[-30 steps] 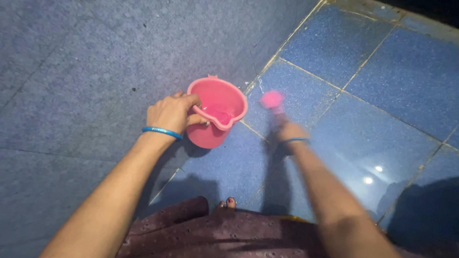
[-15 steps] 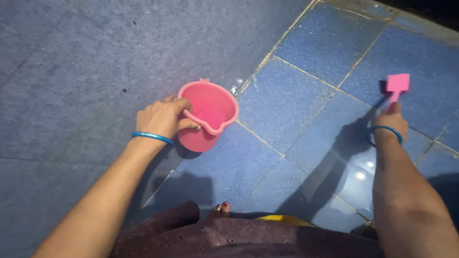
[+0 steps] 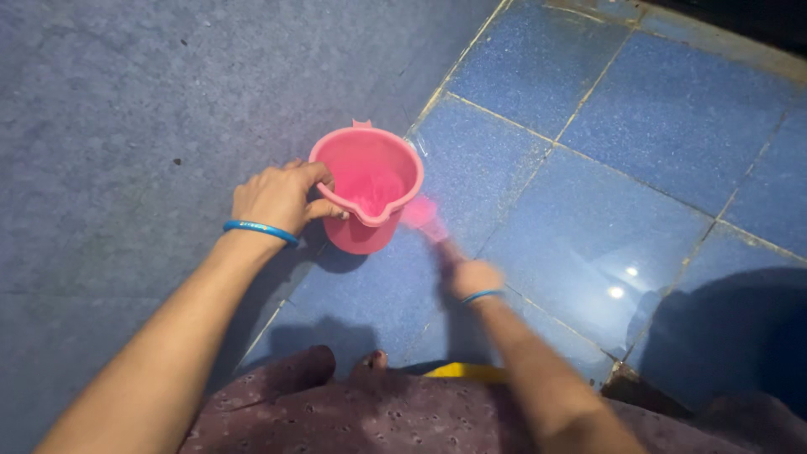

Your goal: The person pours water from a pink pitcher onto a blue tiled floor and scrubs the surface with a pink brush while moving buckets and a cleaning bottle.

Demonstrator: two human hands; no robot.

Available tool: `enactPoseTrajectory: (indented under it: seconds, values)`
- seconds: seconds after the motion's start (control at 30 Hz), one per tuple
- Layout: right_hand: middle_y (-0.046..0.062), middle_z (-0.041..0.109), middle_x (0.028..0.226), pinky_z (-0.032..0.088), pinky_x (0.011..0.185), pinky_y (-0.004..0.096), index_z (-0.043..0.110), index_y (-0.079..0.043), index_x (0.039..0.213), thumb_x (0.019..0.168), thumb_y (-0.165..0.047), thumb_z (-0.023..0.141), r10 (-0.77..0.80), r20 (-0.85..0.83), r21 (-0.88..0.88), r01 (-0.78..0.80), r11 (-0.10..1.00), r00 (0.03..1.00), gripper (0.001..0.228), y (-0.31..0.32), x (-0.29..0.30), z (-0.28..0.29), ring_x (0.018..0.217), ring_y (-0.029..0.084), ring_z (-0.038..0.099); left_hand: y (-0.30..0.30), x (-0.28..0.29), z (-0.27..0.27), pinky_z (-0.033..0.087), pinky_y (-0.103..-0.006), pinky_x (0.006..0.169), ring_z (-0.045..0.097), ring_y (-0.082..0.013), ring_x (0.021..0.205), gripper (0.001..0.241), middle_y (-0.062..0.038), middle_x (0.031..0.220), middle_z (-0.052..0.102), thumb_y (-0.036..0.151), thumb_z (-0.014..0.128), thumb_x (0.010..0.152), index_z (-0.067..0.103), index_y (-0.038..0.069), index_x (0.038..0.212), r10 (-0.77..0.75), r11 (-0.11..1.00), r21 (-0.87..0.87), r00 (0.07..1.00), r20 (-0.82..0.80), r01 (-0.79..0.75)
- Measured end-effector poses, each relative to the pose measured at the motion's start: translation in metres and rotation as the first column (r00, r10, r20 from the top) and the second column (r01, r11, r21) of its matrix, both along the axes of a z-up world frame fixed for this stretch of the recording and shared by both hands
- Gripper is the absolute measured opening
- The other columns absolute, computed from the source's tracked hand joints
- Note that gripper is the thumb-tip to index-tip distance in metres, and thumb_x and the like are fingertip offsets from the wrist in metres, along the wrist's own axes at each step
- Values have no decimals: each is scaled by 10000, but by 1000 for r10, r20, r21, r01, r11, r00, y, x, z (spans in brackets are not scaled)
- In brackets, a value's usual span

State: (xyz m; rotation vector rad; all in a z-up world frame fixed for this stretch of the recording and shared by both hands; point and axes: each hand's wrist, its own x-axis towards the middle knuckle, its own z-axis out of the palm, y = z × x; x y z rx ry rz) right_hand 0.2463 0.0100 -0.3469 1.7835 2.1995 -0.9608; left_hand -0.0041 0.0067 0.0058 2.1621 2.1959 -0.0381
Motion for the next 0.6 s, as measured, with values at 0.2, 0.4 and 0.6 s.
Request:
enactPoseTrajectory:
  seconds: [0.2, 0.4, 0.6]
  values:
    - [265, 717, 1104, 541, 874, 541, 734, -46, 1191, 1015, -531, 547, -808, 7, 247, 782, 572, 589, 549, 103, 263, -19, 1045, 458, 687, -5, 0, 3, 543, -564, 790, 691, -406, 1010, 499, -92, 1137, 722, 566, 795, 715, 721, 248, 1092, 18, 998, -56, 1000, -13, -19]
    - [255, 742, 1083, 561, 851, 555, 741, -94, 1192, 1000, -394, 530, -506, 68, 295, 467, 834, 860, 414, 65, 237, -22, 1007, 457, 715, -7, -2, 1, 544, -554, 785, 693, -401, 1000, 526, -103, 1092, 720, 559, 843, 652, 730, 227, 1045, 28, 998, -49, 1000, -11, -28]
    - [262, 717, 1090, 538, 899, 556, 473, -231, 1476, 992, -380, 433, -80, -84, -49, 76, 996, 993, 508, -58, 0, 5, 1008, 447, 703, 4, 15, -5, 546, -539, 807, 700, -372, 1024, 513, -82, 1058, 746, 543, 836, 672, 734, 217, 1055, -26, 999, -40, 1000, 1, 26]
